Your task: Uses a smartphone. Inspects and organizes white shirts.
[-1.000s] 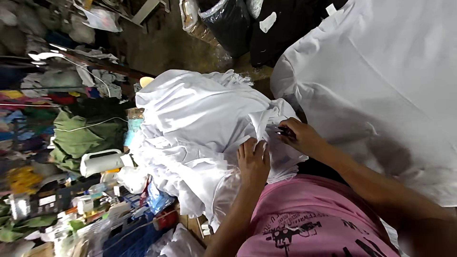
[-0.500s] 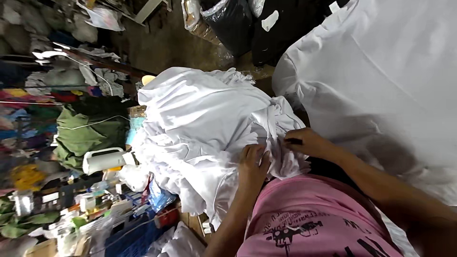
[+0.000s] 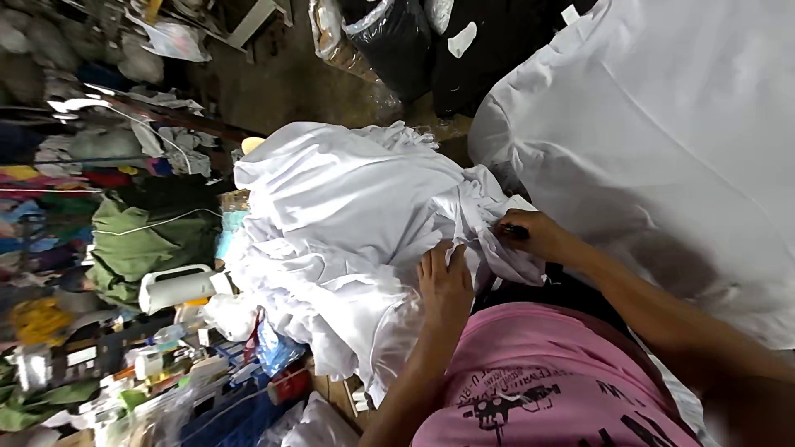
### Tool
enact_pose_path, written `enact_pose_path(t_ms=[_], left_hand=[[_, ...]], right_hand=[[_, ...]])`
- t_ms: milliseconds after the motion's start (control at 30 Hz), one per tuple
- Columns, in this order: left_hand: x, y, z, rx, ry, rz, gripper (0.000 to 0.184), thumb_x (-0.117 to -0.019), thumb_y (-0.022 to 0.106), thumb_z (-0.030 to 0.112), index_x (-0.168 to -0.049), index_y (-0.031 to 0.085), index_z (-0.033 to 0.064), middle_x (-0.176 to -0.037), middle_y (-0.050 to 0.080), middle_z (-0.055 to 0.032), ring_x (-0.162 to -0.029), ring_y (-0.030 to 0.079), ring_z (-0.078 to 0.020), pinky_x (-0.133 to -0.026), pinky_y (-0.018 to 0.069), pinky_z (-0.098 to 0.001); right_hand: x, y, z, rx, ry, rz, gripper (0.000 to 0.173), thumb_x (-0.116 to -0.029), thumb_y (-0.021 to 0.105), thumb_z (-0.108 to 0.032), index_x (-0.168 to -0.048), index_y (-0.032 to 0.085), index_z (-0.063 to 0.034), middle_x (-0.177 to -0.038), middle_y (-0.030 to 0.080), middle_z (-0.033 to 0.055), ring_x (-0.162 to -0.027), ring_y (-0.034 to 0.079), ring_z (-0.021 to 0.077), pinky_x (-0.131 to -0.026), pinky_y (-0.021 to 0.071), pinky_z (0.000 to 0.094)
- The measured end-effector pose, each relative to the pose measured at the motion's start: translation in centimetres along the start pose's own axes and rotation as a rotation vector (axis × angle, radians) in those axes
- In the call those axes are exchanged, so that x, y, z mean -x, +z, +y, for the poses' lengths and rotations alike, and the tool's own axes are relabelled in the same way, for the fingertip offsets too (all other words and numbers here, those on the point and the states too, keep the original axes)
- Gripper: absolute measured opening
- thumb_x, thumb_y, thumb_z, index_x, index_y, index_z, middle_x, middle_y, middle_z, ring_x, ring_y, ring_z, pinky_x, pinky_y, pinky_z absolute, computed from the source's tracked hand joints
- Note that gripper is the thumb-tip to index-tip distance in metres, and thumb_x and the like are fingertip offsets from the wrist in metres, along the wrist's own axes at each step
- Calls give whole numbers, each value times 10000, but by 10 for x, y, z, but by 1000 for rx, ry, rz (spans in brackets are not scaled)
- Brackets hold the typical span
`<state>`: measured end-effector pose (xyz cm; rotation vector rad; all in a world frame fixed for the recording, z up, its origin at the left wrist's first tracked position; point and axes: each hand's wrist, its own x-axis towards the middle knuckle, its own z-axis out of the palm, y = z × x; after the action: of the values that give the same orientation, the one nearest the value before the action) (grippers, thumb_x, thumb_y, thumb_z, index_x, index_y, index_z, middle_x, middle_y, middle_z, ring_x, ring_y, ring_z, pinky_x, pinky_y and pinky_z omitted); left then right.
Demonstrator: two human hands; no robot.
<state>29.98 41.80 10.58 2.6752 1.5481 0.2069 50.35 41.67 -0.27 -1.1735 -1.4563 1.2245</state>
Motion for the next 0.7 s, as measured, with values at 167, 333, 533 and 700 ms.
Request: enact_pose_path(t_ms=[167, 333, 533, 700], left_hand=[[-21, 24, -11, 138, -30, -73, 128, -915, 680, 71, -966, 794, 43, -1158, 670, -221, -1070, 625, -422, -909, 495, -575], [-6, -12, -11, 373, -38, 63, 121, -898, 704, 119, -860, 792, 45, -934, 705, -116, -949, 635, -241, -896, 487, -395], [-11, 11, -1, 112, 4, -35, 227, -879, 723, 121, -1056, 758, -17, -1058, 708, -224, -998, 689, -378, -874, 552, -501], [-17, 17, -6, 89, -91, -142, 252, -926, 590, -36, -1136, 726, -68, -1056, 737, -243, -984, 730, -397, -895, 573, -523]], right_hand=[[5, 3, -10, 28, 70, 5, 203, -901, 729, -66, -1082, 710, 24, -1028, 662, 174, -869, 663, 257, -783, 572, 434], [19, 9, -42, 304, -55, 95, 319, -971, 679, -235, -1216, 683, -31, -1099, 661, 213, -860, 700, 354, -697, 586, 518], [9, 21, -44, 224, 23, 181, 293, -982, 656, -161, -1193, 659, 42, -1055, 691, 211, -873, 711, 346, -759, 593, 512], [9, 23, -44, 249, 7, 56, 311, -1004, 628, -161, -1220, 648, 62, -1099, 667, 237, -947, 697, 362, -836, 584, 503]])
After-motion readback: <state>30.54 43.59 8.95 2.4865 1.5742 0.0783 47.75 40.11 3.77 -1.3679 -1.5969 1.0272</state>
